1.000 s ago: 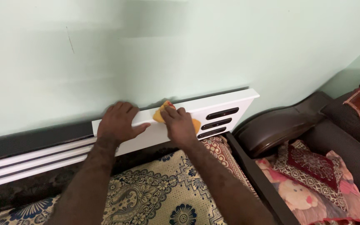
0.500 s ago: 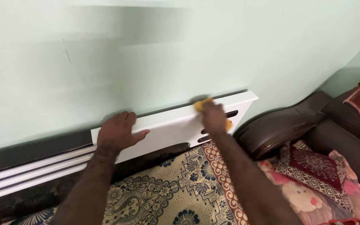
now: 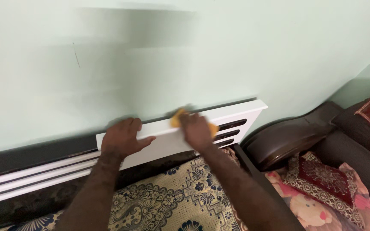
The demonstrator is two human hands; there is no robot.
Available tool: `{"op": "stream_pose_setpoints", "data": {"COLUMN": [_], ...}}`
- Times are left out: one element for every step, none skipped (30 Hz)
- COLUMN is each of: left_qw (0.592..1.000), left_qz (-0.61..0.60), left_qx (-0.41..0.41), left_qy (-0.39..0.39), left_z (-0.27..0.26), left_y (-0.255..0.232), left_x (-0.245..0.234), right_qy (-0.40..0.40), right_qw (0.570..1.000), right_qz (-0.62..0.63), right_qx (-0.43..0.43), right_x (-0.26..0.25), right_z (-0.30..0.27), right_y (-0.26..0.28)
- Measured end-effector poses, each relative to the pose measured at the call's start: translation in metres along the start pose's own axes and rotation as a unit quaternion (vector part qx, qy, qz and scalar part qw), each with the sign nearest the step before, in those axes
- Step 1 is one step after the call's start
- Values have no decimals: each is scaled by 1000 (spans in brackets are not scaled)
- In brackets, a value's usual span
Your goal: The person wipes the surface of a white and black headboard with a yellow cloth. They move along the length of the headboard, cleaning the top edge and the slatted sections.
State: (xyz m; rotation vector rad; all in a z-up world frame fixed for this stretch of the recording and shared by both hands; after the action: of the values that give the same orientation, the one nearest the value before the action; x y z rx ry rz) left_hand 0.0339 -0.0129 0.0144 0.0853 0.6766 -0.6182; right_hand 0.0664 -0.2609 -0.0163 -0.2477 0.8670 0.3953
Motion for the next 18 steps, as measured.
{"op": "stream_pose_setpoints", "data": {"left_qw": [1000,1000,1000,1000,1000,1000,999,996,992,986,983,980,976,974,972,969,972,975], "left_qz": [-6,-7,-9,-10,-7,-5,-4,5,14,23,3,-16,-35,-59,-83,-106,-98,-88], "left_qx": [4,5,7,9,6,5,3,-4,-11,-18,-12,-4,4,8,11,16,18,16], "left_qy": [-12,-16,-20,-25,-2,23,47,86,124,163,182,199,216,218,221,223,214,204], "left_z": [-1,-2,-2,-1,-1,-1,0,3,8,12,19,27,33,39,43,48,51,53], "left_y": [-1,-1,-1,-2,-1,-1,-1,-2,-4,-6,-14,-25,-36,-47,-58,-65,-69,-71], "left_x": [-1,-1,-1,-1,0,2,4,11,19,28,37,50,62,73,83,90,95,100], "right_qy": [-4,-23,-49,-4,40,18,-5,-28,-19,-8,2,0,-3,-5,-14,-25,-35,-42], "right_qw": [999,998,996,991,982,981,980,979,974,969,963,965,966,968,971,974,977,978], "right_qz": [-8,-54,-62,-92,-122,-117,-111,-106,-111,-115,-119,-107,-96,-84,-80,-75,-71,-64], "right_qx": [38,28,46,92,139,151,163,175,196,219,241,240,238,237,224,211,198,193], "right_x": [2,-4,-12,-16,-21,-27,-31,-34,-30,-22,-18,-19,-20,-21,-22,-24,-24,-23], "right_z": [-4,-13,-22,-30,-37,-42,-46,-49,-50,-51,-52,-53,-54,-55,-56,-57,-59,-58], "right_y": [-32,-63,-92,-119,-144,-158,-168,-174,-175,-170,-168,-167,-168,-168,-169,-170,-171,-172]}}
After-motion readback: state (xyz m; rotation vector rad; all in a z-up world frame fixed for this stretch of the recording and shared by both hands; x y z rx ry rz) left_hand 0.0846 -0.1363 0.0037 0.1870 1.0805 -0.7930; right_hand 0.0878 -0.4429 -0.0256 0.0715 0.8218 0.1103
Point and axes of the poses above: each hand's wrist, its own z-axis towards the middle knuckle, its own x-axis out of the palm, y = z × x, the point moved 4 cm from there along z, towards the middle knuckle, and after that the axes turned 11 degrees about -y, right-handed, at the moved point
